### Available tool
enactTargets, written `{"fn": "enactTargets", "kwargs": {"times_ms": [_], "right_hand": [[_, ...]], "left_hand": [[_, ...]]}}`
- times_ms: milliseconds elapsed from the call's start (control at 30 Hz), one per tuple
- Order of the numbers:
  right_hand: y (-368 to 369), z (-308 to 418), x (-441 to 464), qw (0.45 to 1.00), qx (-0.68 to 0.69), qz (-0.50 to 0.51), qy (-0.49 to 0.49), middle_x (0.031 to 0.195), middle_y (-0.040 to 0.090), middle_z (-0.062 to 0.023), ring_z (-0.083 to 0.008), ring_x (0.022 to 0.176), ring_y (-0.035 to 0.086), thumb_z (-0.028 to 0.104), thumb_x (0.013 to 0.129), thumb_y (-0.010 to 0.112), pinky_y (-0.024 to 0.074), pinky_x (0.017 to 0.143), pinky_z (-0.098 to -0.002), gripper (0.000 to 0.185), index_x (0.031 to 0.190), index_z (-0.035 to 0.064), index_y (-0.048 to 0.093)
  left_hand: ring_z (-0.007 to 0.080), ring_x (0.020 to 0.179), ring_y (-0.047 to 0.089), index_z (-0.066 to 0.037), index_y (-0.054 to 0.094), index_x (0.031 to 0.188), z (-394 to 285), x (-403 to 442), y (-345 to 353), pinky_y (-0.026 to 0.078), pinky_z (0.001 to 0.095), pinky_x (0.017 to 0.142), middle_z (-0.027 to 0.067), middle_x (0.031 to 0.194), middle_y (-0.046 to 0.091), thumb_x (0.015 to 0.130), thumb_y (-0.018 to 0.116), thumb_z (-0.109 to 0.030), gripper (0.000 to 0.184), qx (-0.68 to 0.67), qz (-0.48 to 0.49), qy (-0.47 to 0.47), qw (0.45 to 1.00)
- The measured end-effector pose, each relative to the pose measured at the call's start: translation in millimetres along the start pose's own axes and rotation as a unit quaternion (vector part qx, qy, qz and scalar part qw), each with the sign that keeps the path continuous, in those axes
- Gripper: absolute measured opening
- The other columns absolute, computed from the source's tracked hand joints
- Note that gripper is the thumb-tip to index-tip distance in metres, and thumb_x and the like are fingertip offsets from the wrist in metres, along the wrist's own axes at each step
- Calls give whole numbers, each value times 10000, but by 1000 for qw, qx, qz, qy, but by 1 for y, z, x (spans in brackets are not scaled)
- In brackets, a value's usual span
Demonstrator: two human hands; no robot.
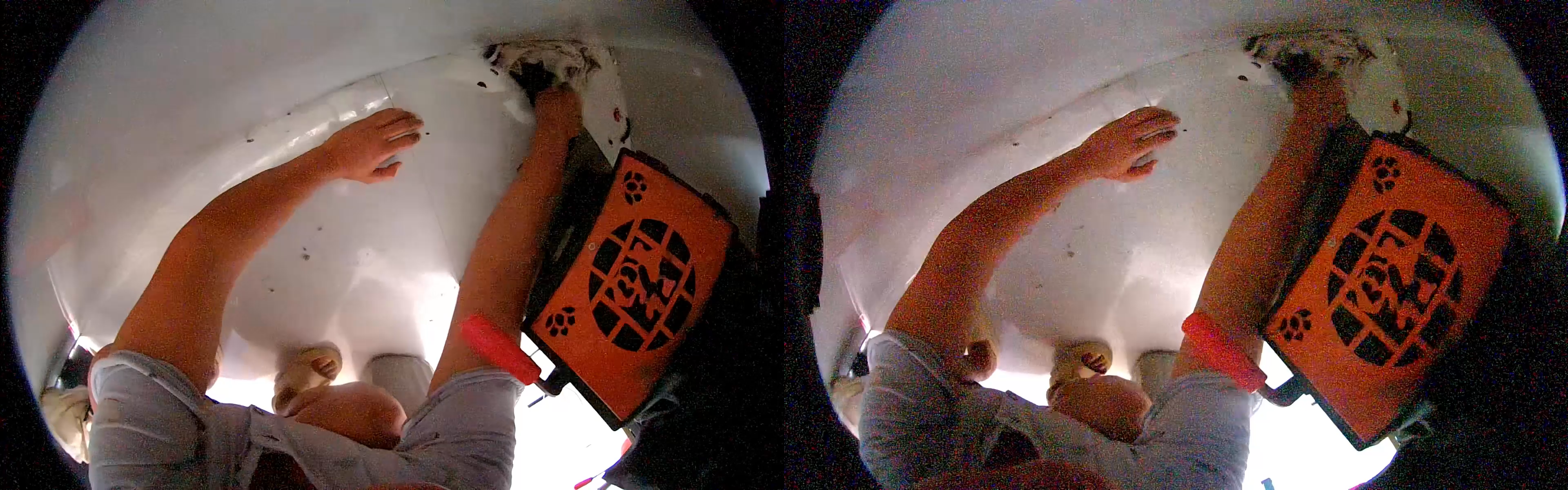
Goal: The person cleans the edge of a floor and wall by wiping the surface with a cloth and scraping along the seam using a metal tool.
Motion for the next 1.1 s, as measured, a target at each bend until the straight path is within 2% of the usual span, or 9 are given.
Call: {"fn": "enactTargets", "kwargs": {"times_ms": [133,233,333,433,500,633,767,967,1100], "right_hand": [[40,-22,-13,994,-95,-49,-39,1132,713,-184,-301,935,735,330,969,630,606,681,-459,458,1288,5,583],[7,6,-91,995,-81,23,45,1079,726,-219,-281,829,750,290,977,624,617,649,-428,649,1448,-95,397],[-6,14,-158,984,-98,137,52,930,744,-217,-281,728,750,231,983,603,620,636,-410,701,1467,-169,291],[-32,23,-215,991,-83,106,-17,787,740,-164,-293,699,746,185,959,601,617,630,-411,695,1474,-154,279],[-36,21,-248,993,-69,87,-39,780,737,-164,-301,702,746,170,937,600,612,620,-412,700,1474,-148,283],[-66,25,-318,990,-71,99,-70,761,730,-159,-303,690,742,155,903,591,599,607,-417,696,1470,-128,303],[-50,25,-318,994,-53,63,-67,752,726,-150,-329,668,730,156,914,575,590,572,-423,632,1442,-110,351],[-19,3,-189,996,-48,65,-43,823,723,-226,-319,640,713,209,916,678,595,580,-443,690,1421,-124,346],[-33,0,-237,990,-69,70,-99,829,728,-215,-331,668,721,179,911,662,596,602,-454,662,1403,-142,358]], "left_hand": [[326,1367,435,14,561,1279,2,-2,3,357,425,1186,171,1432,496,859,678,-250,509,2,0,-3,1000],[326,1356,443,5,555,1271,0,-2,-4,373,428,1171,169,1428,503,854,677,-246,502,11,-12,3,1000],[327,1349,446,-1,553,1261,1,-4,-5,384,435,1160,168,1425,507,848,676,-240,492,10,-31,-1,999],[349,1347,450,0,547,1276,1,-5,5,382,456,1157,182,1433,502,840,678,-226,508,-7,-33,-1,999],[391,1342,462,9,529,1327,4,-5,6,374,492,1159,210,1449,491,832,681,-208,561,-33,-35,5,999],[389,1337,467,12,538,1318,2,-7,9,391,482,1143,209,1451,491,832,677,-199,548,-19,-47,8,999],[385,1337,467,11,545,1312,6,-6,13,396,478,1139,209,1457,487,838,672,-200,533,-22,-52,12,998],[376,1337,459,-15,552,1318,9,-8,7,394,476,1137,183,1448,492,847,680,-197,521,-36,-43,18,998],[362,1339,453,-23,546,1337,15,-3,14,391,463,1137,165,1436,493,857,692,-211,536,-63,-12,-11,998]]}}
Point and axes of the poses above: each hand's wrist, its own x-axis towards the middle knuckle, its own y-axis out of the palm, z = x × y, the point moved 4 cm from there along x, towards the middle knuckle
